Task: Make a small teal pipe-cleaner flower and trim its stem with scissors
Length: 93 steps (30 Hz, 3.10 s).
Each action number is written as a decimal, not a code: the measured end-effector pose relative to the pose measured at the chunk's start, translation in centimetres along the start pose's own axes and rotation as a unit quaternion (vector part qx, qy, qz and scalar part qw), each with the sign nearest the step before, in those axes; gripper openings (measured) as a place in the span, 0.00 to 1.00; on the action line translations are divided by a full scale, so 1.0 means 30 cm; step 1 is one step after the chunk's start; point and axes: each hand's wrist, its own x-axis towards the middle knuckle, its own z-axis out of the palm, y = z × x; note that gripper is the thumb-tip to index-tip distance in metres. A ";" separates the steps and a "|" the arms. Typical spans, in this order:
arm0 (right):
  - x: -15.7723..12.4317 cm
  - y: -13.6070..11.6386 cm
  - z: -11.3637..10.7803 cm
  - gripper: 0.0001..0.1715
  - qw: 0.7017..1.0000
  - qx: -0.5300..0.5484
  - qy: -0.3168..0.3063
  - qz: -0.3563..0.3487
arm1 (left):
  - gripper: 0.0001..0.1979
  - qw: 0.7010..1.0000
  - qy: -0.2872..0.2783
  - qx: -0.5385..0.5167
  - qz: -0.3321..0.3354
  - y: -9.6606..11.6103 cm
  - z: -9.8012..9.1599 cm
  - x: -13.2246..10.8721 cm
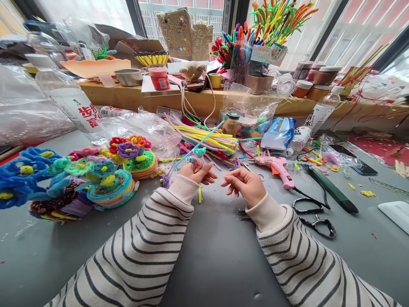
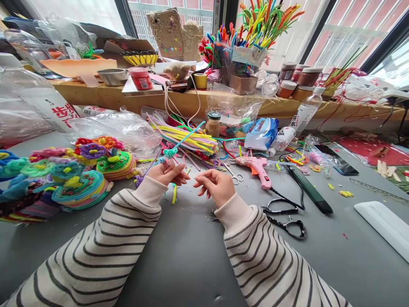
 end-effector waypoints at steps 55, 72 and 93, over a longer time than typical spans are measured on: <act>-0.001 0.013 0.001 0.12 0.993 -0.102 0.027 -0.047 | 0.16 1.000 0.015 0.009 0.015 0.006 0.003 -0.004; 0.003 0.019 0.005 0.17 0.999 0.032 -0.040 0.002 | 0.16 1.000 0.017 0.008 0.005 0.005 0.005 -0.002; 0.014 -0.027 -0.005 0.28 0.869 0.444 -0.034 0.217 | 0.11 0.971 -0.023 0.140 0.191 -0.035 0.011 -0.005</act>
